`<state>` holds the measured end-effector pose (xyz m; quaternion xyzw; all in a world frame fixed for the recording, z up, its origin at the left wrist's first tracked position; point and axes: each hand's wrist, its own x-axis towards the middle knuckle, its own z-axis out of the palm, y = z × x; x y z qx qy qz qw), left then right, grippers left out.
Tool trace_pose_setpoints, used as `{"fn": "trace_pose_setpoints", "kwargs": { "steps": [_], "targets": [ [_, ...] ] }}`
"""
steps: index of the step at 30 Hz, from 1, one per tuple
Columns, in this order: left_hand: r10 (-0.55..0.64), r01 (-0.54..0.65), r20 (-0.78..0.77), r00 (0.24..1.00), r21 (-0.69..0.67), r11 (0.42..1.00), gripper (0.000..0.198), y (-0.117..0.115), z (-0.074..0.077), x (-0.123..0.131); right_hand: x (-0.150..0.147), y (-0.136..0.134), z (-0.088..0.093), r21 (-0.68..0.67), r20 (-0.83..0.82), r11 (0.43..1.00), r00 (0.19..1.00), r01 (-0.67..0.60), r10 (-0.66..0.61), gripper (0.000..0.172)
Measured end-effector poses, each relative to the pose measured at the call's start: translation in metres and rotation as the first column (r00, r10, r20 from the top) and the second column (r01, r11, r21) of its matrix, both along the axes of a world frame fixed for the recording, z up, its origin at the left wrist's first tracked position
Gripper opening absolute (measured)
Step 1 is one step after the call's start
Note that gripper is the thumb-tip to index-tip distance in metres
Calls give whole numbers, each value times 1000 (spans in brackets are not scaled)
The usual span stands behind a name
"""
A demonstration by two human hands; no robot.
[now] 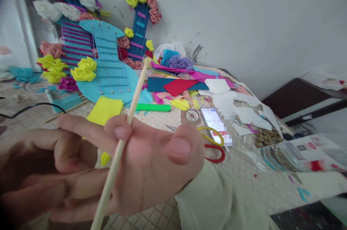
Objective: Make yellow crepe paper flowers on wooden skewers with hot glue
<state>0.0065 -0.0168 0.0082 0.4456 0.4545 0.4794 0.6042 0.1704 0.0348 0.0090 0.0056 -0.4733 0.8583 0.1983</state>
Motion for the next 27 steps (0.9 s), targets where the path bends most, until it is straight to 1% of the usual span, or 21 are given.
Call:
{"fn": "trace_pose_setpoints", "kwargs": {
  "steps": [2,4,5,7,9,12,14,19,21,25,27],
  "targets": [
    [3,-3,8,1000,9,1000,11,0,0,1,1,1,1,-77,-60,995,996,-70,65,67],
    [29,-29,13,999,32,999,11,-1,-2,-1,2,2,0,-126,-106,987,990,-101,87,66],
    [28,-28,7,1000,16,999,12,-2,-3,-2,2,2,-1,-134,-118,985,989,-106,90,65],
    [26,-25,6,1000,-43,999,15,-3,-5,-6,3,3,-2,-132,-138,985,986,-114,95,64],
    [-12,11,-10,1000,-129,992,17,-4,-4,-8,2,2,-2,-119,-146,987,985,-112,94,63],
    [-7,-12,-80,997,-232,973,15,-5,0,-7,1,1,-2,-112,-148,990,987,-81,64,60],
    [1,-24,-97,995,-232,972,15,-6,1,-6,1,1,-1,-113,-146,991,987,-77,61,57],
    [-51,54,26,998,-153,987,20,-4,-8,-7,3,5,2,-85,-167,984,975,-160,144,52],
    [-53,60,46,998,-145,988,20,-3,-8,-7,4,6,3,-87,-162,984,977,-153,138,52],
    [-74,71,-4,997,-242,968,20,-2,-2,-5,2,3,3,-117,-64,990,996,-76,69,59],
    [-115,113,7,993,-222,968,16,-2,-1,-6,2,2,2,-123,-18,991,999,-46,44,62]
  ]
}}
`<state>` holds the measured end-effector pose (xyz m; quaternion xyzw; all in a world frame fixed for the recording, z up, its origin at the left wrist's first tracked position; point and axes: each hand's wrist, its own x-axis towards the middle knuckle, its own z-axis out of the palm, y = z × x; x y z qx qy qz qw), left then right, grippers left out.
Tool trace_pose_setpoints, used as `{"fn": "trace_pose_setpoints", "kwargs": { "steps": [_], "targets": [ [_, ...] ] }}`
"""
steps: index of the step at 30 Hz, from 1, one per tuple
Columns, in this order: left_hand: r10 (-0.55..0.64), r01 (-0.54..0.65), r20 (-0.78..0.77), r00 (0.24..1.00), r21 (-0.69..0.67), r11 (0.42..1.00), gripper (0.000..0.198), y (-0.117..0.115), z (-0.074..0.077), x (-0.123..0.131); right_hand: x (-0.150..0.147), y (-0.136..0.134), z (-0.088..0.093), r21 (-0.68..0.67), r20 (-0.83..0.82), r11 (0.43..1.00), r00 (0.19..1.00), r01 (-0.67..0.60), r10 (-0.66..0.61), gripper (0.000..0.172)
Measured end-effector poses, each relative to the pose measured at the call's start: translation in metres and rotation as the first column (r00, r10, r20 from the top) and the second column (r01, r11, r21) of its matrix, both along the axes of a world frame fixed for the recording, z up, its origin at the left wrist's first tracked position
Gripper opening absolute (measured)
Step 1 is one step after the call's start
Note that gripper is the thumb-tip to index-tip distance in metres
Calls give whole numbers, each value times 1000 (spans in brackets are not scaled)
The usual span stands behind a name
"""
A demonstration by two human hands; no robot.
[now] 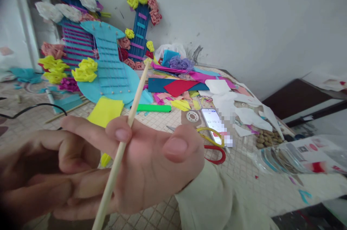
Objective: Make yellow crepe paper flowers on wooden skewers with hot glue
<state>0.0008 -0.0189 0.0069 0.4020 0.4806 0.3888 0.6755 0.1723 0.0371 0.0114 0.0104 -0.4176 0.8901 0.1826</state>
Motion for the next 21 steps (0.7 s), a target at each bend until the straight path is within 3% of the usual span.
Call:
{"fn": "trace_pose_setpoints", "kwargs": {
  "steps": [4,9,16,21],
  "targets": [
    [0,-3,30,1000,110,994,14,1,-7,-3,-1,0,0,-41,-72,999,997,-21,18,58],
    [-18,9,56,998,145,989,16,4,-8,-3,-3,1,-1,-130,-18,991,1000,-28,26,60],
    [11,-7,-36,999,118,993,15,3,-6,-2,-3,-1,-6,-24,-85,999,996,23,-25,58],
    [16,-13,-30,999,111,994,20,-2,-12,-7,0,0,-4,-68,-67,995,996,-70,66,56]
  ]
}}
